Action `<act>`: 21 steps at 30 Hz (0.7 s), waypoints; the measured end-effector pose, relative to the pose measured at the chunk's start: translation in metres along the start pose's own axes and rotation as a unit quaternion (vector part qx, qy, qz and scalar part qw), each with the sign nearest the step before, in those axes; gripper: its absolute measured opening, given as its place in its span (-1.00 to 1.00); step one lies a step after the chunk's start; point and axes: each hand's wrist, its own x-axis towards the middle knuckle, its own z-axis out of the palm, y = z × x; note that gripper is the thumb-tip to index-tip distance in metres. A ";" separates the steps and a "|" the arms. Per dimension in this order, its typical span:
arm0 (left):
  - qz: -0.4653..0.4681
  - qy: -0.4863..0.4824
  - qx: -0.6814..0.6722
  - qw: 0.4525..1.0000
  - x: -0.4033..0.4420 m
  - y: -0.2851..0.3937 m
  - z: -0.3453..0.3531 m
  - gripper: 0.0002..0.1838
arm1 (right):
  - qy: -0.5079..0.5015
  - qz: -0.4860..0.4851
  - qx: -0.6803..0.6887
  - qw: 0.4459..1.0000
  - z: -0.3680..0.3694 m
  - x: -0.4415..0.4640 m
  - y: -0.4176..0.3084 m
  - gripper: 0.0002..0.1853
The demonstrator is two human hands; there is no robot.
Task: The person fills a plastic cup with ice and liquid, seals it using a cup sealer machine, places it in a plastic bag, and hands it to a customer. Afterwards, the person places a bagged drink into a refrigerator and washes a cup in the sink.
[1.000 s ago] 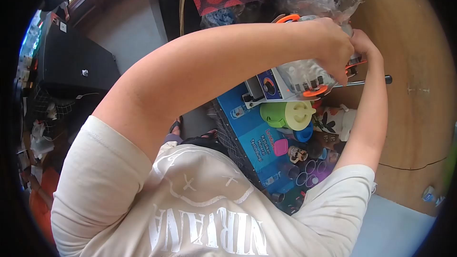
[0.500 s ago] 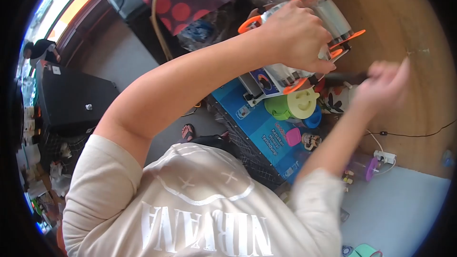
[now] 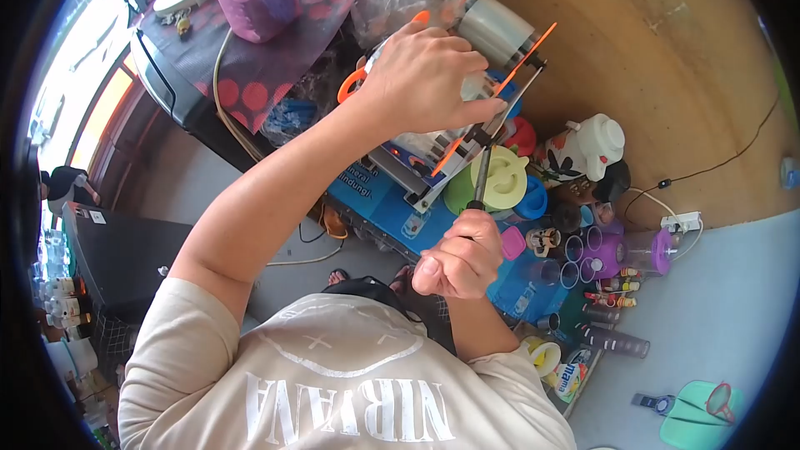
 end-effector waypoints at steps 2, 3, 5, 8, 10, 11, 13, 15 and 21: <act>0.001 0.006 -0.006 1.000 0.000 -0.001 0.003 -0.48 | -0.023 0.021 -0.003 0.999 -0.002 -0.001 -0.004 -0.81; 0.006 0.010 -0.004 1.000 -0.001 0.000 0.002 -0.48 | -0.021 0.015 -0.005 1.000 -0.002 -0.001 -0.006 -0.81; 0.005 -0.004 0.004 1.000 -0.001 0.002 -0.003 -0.49 | -0.032 0.036 -0.009 0.999 -0.003 0.005 -0.009 -0.77; 0.009 -0.007 0.000 1.000 0.002 0.005 -0.006 -0.48 | -0.082 0.045 -0.012 0.996 -0.015 0.028 -0.006 -0.81; 0.010 -0.009 -0.001 1.000 0.003 0.005 -0.007 -0.45 | -0.091 0.040 -0.054 0.994 -0.020 0.048 0.011 -0.81; 0.014 -0.006 0.001 1.000 0.003 0.005 -0.007 -0.45 | -0.041 0.014 -0.066 0.997 -0.019 0.062 0.036 -0.76; 0.008 -0.007 0.005 1.000 0.002 0.005 -0.006 -0.42 | -0.004 0.259 0.012 0.966 -0.030 0.103 0.082 -0.69; 0.012 -0.007 0.011 1.000 0.002 0.005 -0.008 -0.42 | 0.084 0.379 0.056 0.920 -0.034 0.142 0.157 -0.66; 0.026 0.019 0.022 0.999 -0.005 0.005 -0.005 -0.43 | -0.024 0.561 0.029 0.827 -0.083 0.154 0.345 -0.71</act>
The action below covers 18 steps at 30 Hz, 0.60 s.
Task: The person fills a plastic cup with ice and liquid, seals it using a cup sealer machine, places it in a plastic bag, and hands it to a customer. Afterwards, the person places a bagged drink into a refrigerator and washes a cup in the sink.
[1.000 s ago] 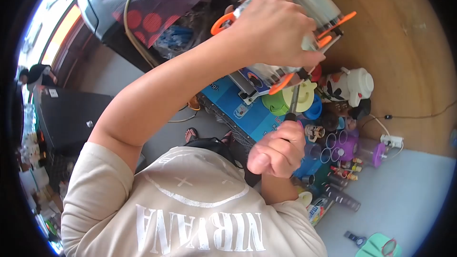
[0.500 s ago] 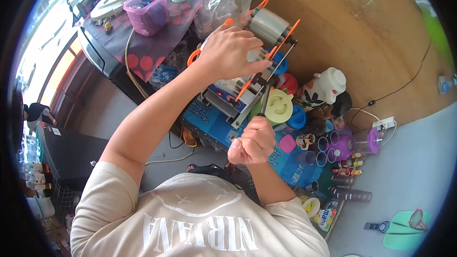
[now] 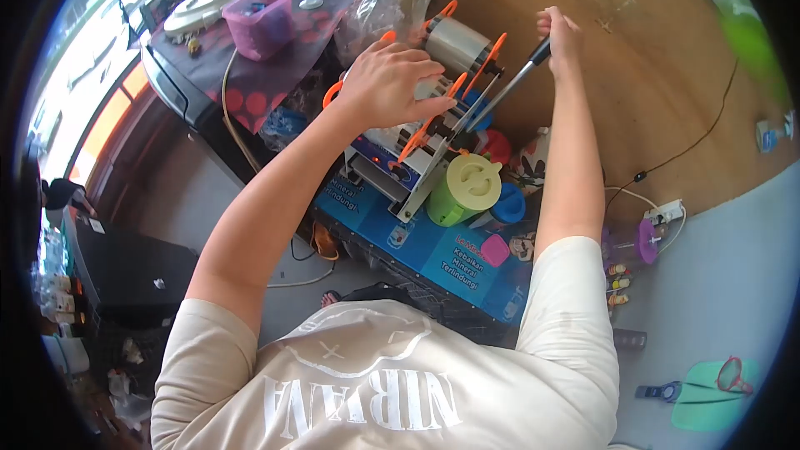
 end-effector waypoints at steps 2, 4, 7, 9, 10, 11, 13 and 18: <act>0.007 0.019 -0.001 1.000 -0.004 0.002 -0.003 -0.46 | 0.091 -0.157 -0.262 0.948 0.025 -0.025 -0.013 -0.58; -0.013 0.002 0.002 1.000 -0.015 0.001 -0.003 -0.46 | -0.001 -0.344 -0.343 0.874 0.063 -0.092 -0.041 -0.44; 0.081 0.195 -0.002 0.977 -0.041 -0.006 0.011 -0.38 | -0.262 -0.156 -0.214 0.928 0.109 -0.150 -0.026 -0.19; 0.068 0.235 0.000 0.969 -0.069 -0.009 0.032 -0.36 | -0.357 -0.087 -0.201 0.908 0.122 -0.183 -0.035 -0.04; 0.063 0.274 0.001 0.960 -0.085 -0.010 0.045 -0.34 | -0.381 -0.135 -0.234 0.884 0.125 -0.197 -0.041 0.02; 0.039 0.258 0.011 0.965 -0.103 -0.010 0.057 -0.28 | -0.345 -0.222 -0.313 0.856 0.129 -0.214 -0.045 0.07; 0.004 0.281 0.025 0.959 -0.145 -0.008 0.086 -0.30 | -0.275 -0.344 -0.427 0.790 0.136 -0.244 -0.044 0.16; -0.546 0.273 -0.252 0.751 -0.264 0.017 0.223 -0.43 | -0.224 -0.384 -0.509 0.737 0.149 -0.288 -0.040 0.15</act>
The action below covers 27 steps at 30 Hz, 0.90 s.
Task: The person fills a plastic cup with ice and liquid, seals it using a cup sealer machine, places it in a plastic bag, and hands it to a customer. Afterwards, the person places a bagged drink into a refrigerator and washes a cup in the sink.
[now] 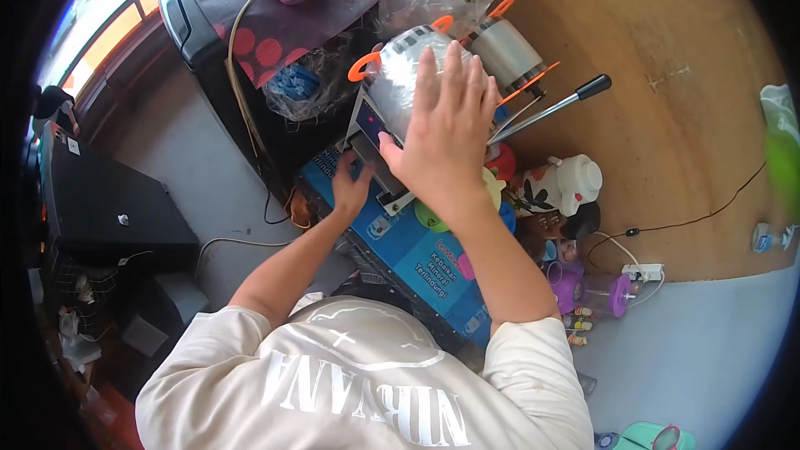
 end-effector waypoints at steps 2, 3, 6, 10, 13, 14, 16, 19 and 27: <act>-0.279 -0.174 -0.096 0.939 -0.001 -0.036 0.017 -0.50 | 0.020 -0.006 -0.052 0.998 0.006 -0.005 -0.009 0.14; -0.281 -0.173 -0.099 0.939 0.004 -0.034 0.017 -0.50 | 0.039 -0.007 -0.029 0.999 0.008 -0.006 -0.011 0.04; -0.424 -0.152 -0.305 0.839 0.015 -0.035 0.007 -0.60 | 0.102 -0.024 -0.014 0.994 0.018 -0.017 -0.012 -0.07; -0.406 -0.153 -0.324 0.841 -0.001 -0.046 -0.034 -0.72 | 0.119 -0.295 0.153 0.936 0.083 -0.095 -0.021 -0.42; -0.407 -0.133 -0.295 0.854 -0.018 -0.035 -0.083 -0.77 | 0.035 -0.307 0.259 0.915 0.135 -0.132 -0.034 -0.51; -0.419 -0.124 -0.296 0.850 -0.022 -0.035 -0.099 -0.82 | -0.036 -0.204 0.269 0.941 0.160 -0.142 -0.034 -0.43; -0.427 -0.115 -0.290 0.848 -0.026 -0.026 -0.125 -0.86 | -0.102 -0.096 0.280 0.950 0.195 -0.147 -0.036 -0.36; -0.439 -0.094 -0.313 0.837 -0.039 -0.024 -0.150 -0.89 | -0.136 0.036 0.286 0.948 0.228 -0.144 -0.038 -0.10; -0.315 -0.167 -0.041 0.933 -0.029 -0.005 -0.181 -0.91 | -0.214 0.093 0.294 0.927 0.255 -0.130 -0.052 -0.10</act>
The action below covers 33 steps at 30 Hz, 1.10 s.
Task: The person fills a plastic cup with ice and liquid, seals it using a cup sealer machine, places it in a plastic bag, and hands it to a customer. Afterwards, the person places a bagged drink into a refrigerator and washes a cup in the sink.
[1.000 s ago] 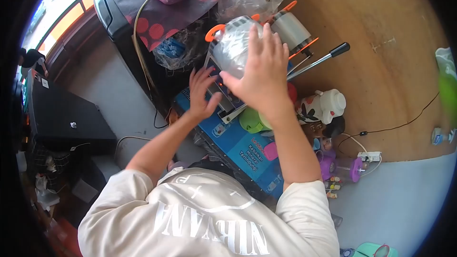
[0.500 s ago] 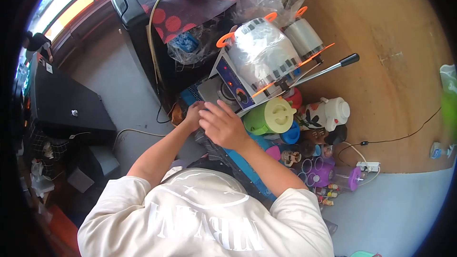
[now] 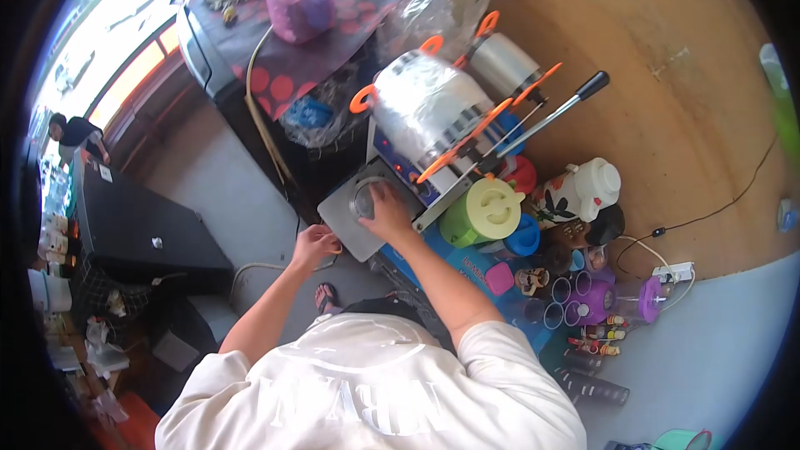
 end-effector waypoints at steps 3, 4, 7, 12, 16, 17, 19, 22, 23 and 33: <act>0.209 0.031 0.175 0.962 -0.026 0.093 0.014 -0.92 | 0.062 -0.012 0.016 0.998 0.011 -0.004 0.007 -0.15; 0.273 0.025 0.161 0.948 -0.042 0.140 0.026 -0.94 | 0.118 -0.041 0.018 0.992 0.014 -0.008 0.009 -0.17; 0.513 0.029 0.221 0.829 -0.084 0.284 0.069 -0.93 | 0.210 -0.094 0.085 0.969 -0.021 -0.036 -0.009 -0.19; 0.609 0.010 0.397 0.687 -0.047 0.431 0.158 -0.80 | 0.276 -0.067 0.124 0.951 -0.092 -0.122 -0.037 -0.17; 0.594 -0.072 0.601 0.529 0.061 0.474 0.206 -0.61 | 0.327 0.076 0.239 0.911 -0.118 -0.187 0.003 -0.18; 0.600 -0.078 0.599 0.525 0.061 0.475 0.211 -0.61 | 0.331 0.130 0.316 0.879 -0.112 -0.205 0.024 -0.23; 0.519 -0.082 0.708 0.472 0.059 0.478 0.226 -0.56 | 0.344 0.184 0.390 0.834 -0.117 -0.232 0.056 -0.29; 0.512 -0.075 0.700 0.492 0.090 0.476 0.239 -0.65 | 0.417 0.213 0.683 0.561 -0.141 -0.266 0.073 -0.40; 0.538 -0.080 0.671 0.504 0.103 0.477 0.240 -0.71 | 0.408 0.203 0.753 0.476 -0.162 -0.273 0.068 -0.43; 0.596 0.004 0.544 0.591 0.072 0.492 0.244 -0.76 | 0.173 -0.024 0.969 0.177 -0.208 -0.275 0.066 -0.37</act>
